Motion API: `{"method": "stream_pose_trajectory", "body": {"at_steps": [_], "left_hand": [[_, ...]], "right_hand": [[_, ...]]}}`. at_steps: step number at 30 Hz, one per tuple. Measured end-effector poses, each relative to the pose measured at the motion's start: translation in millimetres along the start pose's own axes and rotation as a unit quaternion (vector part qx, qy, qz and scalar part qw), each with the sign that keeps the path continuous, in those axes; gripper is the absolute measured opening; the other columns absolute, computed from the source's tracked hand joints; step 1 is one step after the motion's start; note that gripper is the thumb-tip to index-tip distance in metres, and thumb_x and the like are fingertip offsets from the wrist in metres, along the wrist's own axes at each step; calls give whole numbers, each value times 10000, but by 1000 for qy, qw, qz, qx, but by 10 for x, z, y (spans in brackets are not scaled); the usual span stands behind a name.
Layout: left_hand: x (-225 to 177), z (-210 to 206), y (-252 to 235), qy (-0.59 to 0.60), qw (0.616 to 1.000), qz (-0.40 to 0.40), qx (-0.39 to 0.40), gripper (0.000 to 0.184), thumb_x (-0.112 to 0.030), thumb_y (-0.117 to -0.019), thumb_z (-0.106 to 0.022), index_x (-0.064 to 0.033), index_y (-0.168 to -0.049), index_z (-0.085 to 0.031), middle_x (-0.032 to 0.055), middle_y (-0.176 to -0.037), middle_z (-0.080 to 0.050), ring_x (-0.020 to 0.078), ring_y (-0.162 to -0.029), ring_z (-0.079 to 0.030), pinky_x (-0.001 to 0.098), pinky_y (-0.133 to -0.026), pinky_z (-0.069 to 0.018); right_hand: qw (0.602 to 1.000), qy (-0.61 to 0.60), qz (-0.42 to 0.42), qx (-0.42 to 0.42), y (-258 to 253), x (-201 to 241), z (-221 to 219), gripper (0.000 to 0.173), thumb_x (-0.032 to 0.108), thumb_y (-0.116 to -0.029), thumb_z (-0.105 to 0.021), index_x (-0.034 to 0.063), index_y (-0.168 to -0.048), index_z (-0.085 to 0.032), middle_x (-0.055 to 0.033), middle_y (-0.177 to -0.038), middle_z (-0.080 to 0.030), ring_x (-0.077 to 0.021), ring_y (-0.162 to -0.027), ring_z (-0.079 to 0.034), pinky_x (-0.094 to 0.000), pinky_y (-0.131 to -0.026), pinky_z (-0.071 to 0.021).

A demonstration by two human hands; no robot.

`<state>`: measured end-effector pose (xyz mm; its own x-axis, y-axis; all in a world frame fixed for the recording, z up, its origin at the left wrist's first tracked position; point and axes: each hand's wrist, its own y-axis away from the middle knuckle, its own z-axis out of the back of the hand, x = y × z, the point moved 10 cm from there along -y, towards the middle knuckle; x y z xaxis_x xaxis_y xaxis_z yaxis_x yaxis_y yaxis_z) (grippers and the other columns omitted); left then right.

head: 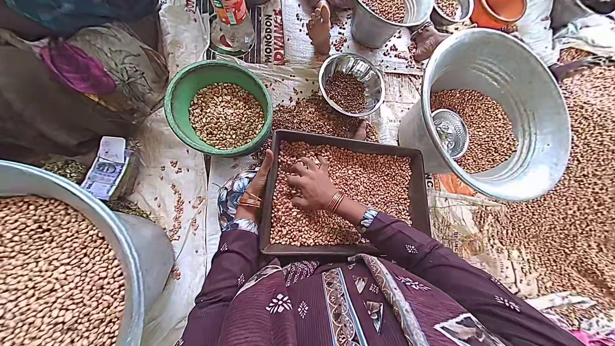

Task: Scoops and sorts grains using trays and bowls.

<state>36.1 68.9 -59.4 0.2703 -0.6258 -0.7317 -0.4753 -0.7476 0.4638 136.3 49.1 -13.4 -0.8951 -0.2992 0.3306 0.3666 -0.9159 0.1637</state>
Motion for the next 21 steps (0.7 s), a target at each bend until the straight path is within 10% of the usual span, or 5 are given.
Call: {"method": "stream_pose_trajectory", "body": {"at_steps": [7,11,16,21], "left_hand": [[-51,-79,-214,19,1000,12,-17,548,-584,-1077,-270,-210,-1336,-575,-13,-1090,-729,57,-988,-704,289,-827,-613],[-45,-67,-269,20,1000,-3,7,555,-585,-1076,-280,-203,-1375,-549,-14,-1136,-721,58,-1016,-699,291,-852,-608],[-94,-26,-292,8,999,-31,2,538,-560,-1088,-265,-230,-1423,-526,-49,-1226,-702,22,-1093,-672,263,-917,-586],[-174,-27,-283,-27,997,-78,9,535,-572,-1083,-264,-232,-1403,-524,-90,-1202,-699,-25,-1077,-657,213,-907,-573]], "right_hand": [[967,-23,-250,-30,1212,-1158,121,562,494,-794,-748,261,-1301,-682,-111,-1569,-459,-452,-1468,-356,-815,-1065,-236],[901,-91,-424,-10,1739,-1241,-65,780,655,-928,-562,322,-1605,-362,-267,-1674,-207,-551,-1509,-224,-820,-1078,-231],[925,-206,-317,34,1242,-457,-230,870,687,-913,-567,378,-1650,-225,-247,-1714,-41,-572,-1473,-265,-821,-1007,-310],[959,-251,-75,105,584,501,-260,665,465,-898,-746,322,-1506,-518,-149,-1717,-187,-544,-1529,-174,-894,-1023,-191]]}}
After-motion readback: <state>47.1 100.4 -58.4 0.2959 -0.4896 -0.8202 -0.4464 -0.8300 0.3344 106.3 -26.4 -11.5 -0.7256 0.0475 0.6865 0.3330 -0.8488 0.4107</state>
